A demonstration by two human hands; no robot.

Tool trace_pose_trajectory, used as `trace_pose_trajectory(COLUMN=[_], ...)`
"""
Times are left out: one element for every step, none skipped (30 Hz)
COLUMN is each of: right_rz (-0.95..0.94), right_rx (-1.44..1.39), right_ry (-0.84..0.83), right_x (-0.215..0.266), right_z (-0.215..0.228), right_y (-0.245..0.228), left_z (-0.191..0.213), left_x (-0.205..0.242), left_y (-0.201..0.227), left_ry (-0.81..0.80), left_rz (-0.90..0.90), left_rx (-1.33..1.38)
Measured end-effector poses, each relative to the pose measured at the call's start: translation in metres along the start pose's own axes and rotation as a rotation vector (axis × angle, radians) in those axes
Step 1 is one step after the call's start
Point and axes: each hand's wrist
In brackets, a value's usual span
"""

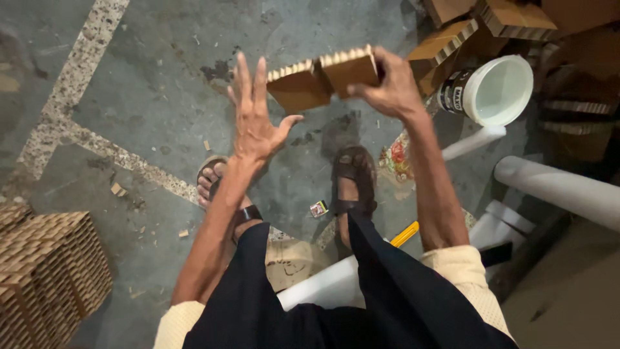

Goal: The person assembles small cardboard pieces into a box-like structure by hand. They pick up pieces from the floor, align them, and secure them with a thin string or rubber band. The person also uses a white cylindrical object to apply a substance to the cardboard edges before joining them.

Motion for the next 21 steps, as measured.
trace_pose_trajectory(right_rz=[0.090,0.178,0.189,0.200,0.212,0.197,0.183,0.169,0.169,0.170,0.171,0.106,0.034,-0.037,0.081,0.198,0.306,0.277,0.251,0.214,0.174], right_rx=[-0.143,-0.287,-0.346,-0.406,-0.462,-0.510,-0.559,-0.607,-0.595,-0.582,-0.570,-0.549,-0.523,-0.497,-0.384,-0.268,-0.151,-0.103,-0.055,-0.055,-0.055], right_ry=[-0.089,-0.178,-0.219,-0.259,-0.291,-0.276,-0.270,-0.265,-0.253,-0.241,-0.225,-0.169,-0.107,-0.045,0.013,0.069,0.126,0.172,0.213,0.251,0.285], right_x=[0.016,0.027,0.033,0.037,0.040,0.043,0.046,0.048,0.050,0.052,0.053,0.054,0.057,0.059,0.060,0.062,0.066,0.069,0.071,0.075,0.081], right_z=[0.009,0.013,0.013,0.013,0.014,0.011,0.005,0.001,-0.002,-0.004,-0.007,-0.012,-0.018,-0.025,-0.032,-0.040,-0.051,-0.066,-0.080,-0.094,-0.110], right_y=[-0.011,-0.020,-0.026,-0.028,-0.028,-0.027,-0.025,-0.023,-0.020,-0.017,-0.015,-0.013,-0.011,-0.009,-0.008,-0.006,-0.005,-0.005,-0.006,-0.007,-0.009], left_z=[0.006,0.011,0.017,0.022,0.028,0.034,0.038,0.038,0.040,0.043,0.046,0.049,0.047,0.042,0.036,0.029,0.020,0.011,0.003,-0.005,-0.012], left_x=[-0.004,-0.008,-0.014,-0.015,-0.016,-0.017,-0.015,-0.013,-0.009,-0.006,-0.005,-0.004,-0.002,0.002,0.005,0.008,0.011,0.015,0.018,0.020,0.024], left_y=[-0.004,-0.009,-0.016,-0.021,-0.026,-0.030,-0.031,-0.029,-0.027,-0.023,-0.021,-0.018,-0.015,-0.011,-0.007,-0.005,-0.003,-0.002,-0.002,-0.002,-0.003], left_ry=[-0.006,-0.105,-0.206,-0.307,-0.259,-0.210,-0.158,-0.193,-0.226,-0.259,-0.236,-0.213,-0.196,-0.133,-0.065,0.004,-0.003,-0.011,-0.015,0.020,0.051], left_rz=[-0.056,-0.092,-0.134,-0.175,-0.243,-0.310,-0.368,-0.269,-0.165,-0.061,-0.071,-0.082,-0.097,-0.112,-0.130,-0.148,-0.087,-0.027,0.037,0.011,-0.012], left_rx=[-0.044,0.001,0.048,0.096,0.070,0.045,0.019,0.115,0.207,0.300,0.258,0.217,0.182,0.181,0.176,0.170,0.146,0.121,0.095,0.071,0.047])
Point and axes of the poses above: each hand's wrist, its own x-axis away from the middle knuckle, its own z-axis out of the back of the hand, y = z × x
